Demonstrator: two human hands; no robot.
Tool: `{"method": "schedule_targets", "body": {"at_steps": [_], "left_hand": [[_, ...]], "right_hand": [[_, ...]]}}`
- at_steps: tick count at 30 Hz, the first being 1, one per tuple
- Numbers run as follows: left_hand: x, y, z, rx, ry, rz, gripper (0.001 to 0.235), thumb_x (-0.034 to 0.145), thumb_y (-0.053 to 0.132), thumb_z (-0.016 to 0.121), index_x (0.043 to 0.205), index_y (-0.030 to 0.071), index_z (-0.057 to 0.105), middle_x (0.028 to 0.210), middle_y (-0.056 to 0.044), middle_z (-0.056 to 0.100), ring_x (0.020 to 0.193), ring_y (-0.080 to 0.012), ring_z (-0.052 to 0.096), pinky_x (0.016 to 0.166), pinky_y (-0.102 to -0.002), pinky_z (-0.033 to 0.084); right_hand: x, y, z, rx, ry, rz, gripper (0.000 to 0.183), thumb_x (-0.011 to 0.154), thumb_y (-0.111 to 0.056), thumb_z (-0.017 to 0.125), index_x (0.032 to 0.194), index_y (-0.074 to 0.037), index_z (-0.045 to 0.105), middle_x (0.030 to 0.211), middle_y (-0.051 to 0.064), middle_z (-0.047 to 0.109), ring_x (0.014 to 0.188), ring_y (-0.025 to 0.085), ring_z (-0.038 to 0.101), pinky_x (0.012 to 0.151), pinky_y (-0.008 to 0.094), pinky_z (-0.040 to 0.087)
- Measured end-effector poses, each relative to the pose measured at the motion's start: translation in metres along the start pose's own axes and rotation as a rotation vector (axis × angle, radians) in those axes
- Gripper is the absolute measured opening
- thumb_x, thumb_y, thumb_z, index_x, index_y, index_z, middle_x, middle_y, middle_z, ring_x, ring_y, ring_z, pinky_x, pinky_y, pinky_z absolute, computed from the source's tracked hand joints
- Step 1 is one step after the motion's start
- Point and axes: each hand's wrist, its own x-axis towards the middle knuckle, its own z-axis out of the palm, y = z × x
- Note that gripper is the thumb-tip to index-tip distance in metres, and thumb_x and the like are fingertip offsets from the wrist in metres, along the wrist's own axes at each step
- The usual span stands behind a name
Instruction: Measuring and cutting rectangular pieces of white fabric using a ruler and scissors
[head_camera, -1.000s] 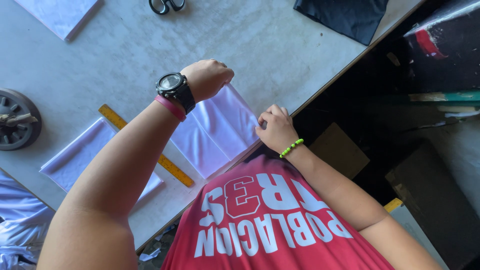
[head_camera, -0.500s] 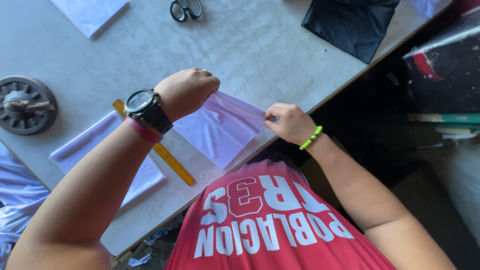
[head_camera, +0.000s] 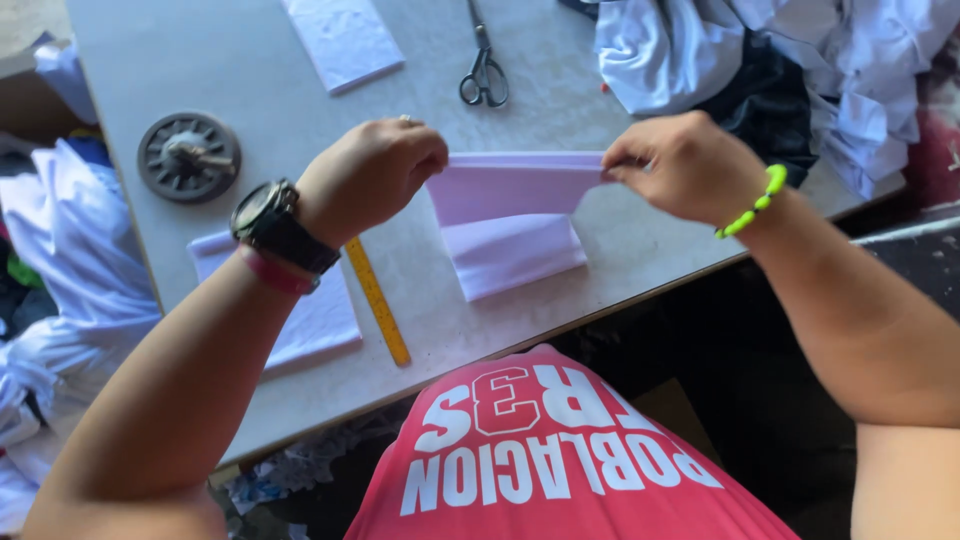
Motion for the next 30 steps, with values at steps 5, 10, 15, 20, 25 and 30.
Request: {"method": "schedule_targets", "body": {"at_steps": [5, 10, 15, 20, 25, 30], "left_hand": [[-0.002, 0.019, -0.029, 0.024, 0.095, 0.062, 0.007, 0.098, 0.000, 0.070, 0.094, 0.003, 0.075, 0.088, -0.012, 0.073, 0.077, -0.0293, 0.069, 0.068, -0.039, 0.056], [-0.011, 0.051, -0.063, 0.063, 0.132, 0.095, 0.006, 0.100, -0.001, 0.068, 0.097, 0.004, 0.071, 0.092, -0.012, 0.072, 0.078, -0.0300, 0.067, 0.069, -0.039, 0.053], [-0.032, 0.112, -0.101, 0.101, 0.093, 0.089, 0.007, 0.103, 0.001, 0.069, 0.096, 0.004, 0.069, 0.088, -0.010, 0.068, 0.076, -0.0313, 0.066, 0.065, -0.042, 0.051], [-0.061, 0.189, -0.155, 0.157, 0.145, 0.158, 0.008, 0.103, -0.009, 0.064, 0.110, -0.004, 0.067, 0.107, -0.015, 0.070, 0.087, -0.0331, 0.065, 0.079, -0.044, 0.053], [-0.054, 0.206, -0.179, 0.222, 0.172, 0.117, 0.010, 0.104, -0.005, 0.063, 0.112, -0.003, 0.067, 0.114, -0.013, 0.071, 0.094, -0.0308, 0.065, 0.089, -0.044, 0.051], [-0.035, 0.192, -0.186, 0.200, 0.102, -0.087, 0.008, 0.105, 0.008, 0.061, 0.107, 0.008, 0.069, 0.108, -0.002, 0.073, 0.096, -0.0226, 0.065, 0.090, -0.042, 0.044]], "right_hand": [[0.017, -0.002, -0.040, -0.014, -0.069, -0.102, 0.014, 0.092, -0.002, 0.078, 0.106, -0.001, 0.079, 0.097, 0.009, 0.078, 0.083, 0.017, 0.072, 0.082, 0.029, 0.058], [0.021, -0.030, -0.083, -0.022, -0.097, -0.171, 0.014, 0.093, 0.004, 0.076, 0.107, 0.003, 0.079, 0.104, 0.013, 0.078, 0.088, 0.020, 0.071, 0.083, 0.031, 0.058], [0.003, -0.057, -0.122, -0.139, -0.151, -0.108, 0.011, 0.092, -0.006, 0.080, 0.102, -0.009, 0.080, 0.090, 0.002, 0.076, 0.078, 0.011, 0.068, 0.079, 0.026, 0.052], [-0.038, -0.097, -0.167, -0.063, -0.084, -0.001, 0.007, 0.095, -0.003, 0.077, 0.101, -0.006, 0.077, 0.093, 0.004, 0.072, 0.080, 0.017, 0.065, 0.073, 0.030, 0.047], [-0.099, -0.009, -0.190, -0.061, 0.008, -0.061, 0.018, 0.085, -0.011, 0.079, 0.101, -0.015, 0.071, 0.113, 0.002, 0.073, 0.107, 0.018, 0.068, 0.098, 0.033, 0.051], [-0.094, 0.127, -0.192, 0.023, -0.135, 0.263, 0.015, 0.072, -0.022, 0.084, 0.077, -0.010, 0.077, 0.078, 0.008, 0.070, 0.064, 0.020, 0.067, 0.061, 0.029, 0.055]]}}
